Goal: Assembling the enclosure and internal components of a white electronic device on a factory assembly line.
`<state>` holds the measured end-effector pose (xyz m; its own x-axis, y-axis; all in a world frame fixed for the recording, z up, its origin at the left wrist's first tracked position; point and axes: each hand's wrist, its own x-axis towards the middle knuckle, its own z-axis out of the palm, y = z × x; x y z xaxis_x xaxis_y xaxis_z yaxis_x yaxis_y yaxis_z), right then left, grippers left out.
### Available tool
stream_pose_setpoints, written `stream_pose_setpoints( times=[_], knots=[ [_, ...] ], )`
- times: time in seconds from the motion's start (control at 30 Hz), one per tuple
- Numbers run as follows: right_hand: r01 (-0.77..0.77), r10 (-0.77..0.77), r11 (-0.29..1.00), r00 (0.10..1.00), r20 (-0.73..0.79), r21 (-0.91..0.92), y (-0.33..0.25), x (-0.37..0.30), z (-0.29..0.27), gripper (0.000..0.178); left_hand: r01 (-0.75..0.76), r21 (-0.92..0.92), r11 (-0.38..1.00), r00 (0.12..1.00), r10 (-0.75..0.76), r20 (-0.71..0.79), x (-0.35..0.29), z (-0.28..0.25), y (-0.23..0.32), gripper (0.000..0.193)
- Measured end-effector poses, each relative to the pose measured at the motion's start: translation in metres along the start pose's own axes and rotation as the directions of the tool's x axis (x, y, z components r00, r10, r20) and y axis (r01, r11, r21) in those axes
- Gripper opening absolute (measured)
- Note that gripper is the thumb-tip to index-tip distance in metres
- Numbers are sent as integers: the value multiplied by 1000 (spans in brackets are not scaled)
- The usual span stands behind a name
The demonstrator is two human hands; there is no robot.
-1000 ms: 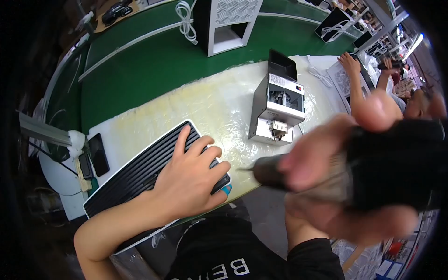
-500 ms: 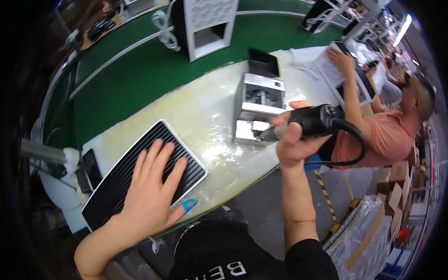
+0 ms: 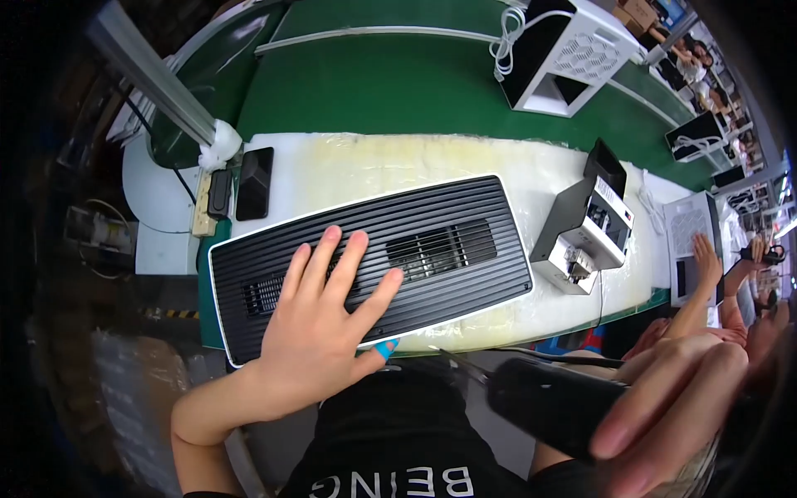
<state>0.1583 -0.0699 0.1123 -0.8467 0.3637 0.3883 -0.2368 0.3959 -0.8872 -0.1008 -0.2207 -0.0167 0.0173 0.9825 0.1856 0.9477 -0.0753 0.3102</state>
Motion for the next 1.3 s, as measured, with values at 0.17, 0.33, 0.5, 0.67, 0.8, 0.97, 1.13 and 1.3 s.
stream_pose_setpoints(
  times=[0.17, 0.33, 0.5, 0.67, 0.8, 0.97, 1.13, 1.3],
  knots=[
    [131, -131, 991, 979, -155, -14, 19, 78, 83, 49, 6, -66, 998, 998, -10, -57, -2, 4, -4, 72],
    [262, -251, 965, 920, -301, -6, 35, 96, 130, 62, 7, -98, 995, 997, -14, -70, -7, 6, -9, 70],
    [380, -338, 925, 815, -471, -6, 51, 93, 151, 76, 9, -127, 992, 997, -19, -76, -9, 8, -11, 68],
    [430, -388, 903, 817, -427, 1, 56, 91, 147, 82, -9, -146, 989, 997, -3, -79, -8, 8, -13, 67],
    [480, -442, 876, 834, -332, 40, 60, 91, 147, 87, -5, -148, 989, 997, -8, -83, -10, 7, -13, 67],
    [525, -498, 849, 834, -237, 64, 62, 91, 138, 86, 9, -167, 986, 995, -25, -94, -10, 5, -9, 69],
    [520, -520, 844, 731, -442, -132, 35, 55, 72, 62, -27, -156, 987, 997, 16, -72, -3, 1, -8, 69],
    [-40, -639, 696, 422, -643, -717, 62, 14, 10, 60, 12, -90, 996, 1000, -14, -14, 7, -2, 1, 65]
  ],
)
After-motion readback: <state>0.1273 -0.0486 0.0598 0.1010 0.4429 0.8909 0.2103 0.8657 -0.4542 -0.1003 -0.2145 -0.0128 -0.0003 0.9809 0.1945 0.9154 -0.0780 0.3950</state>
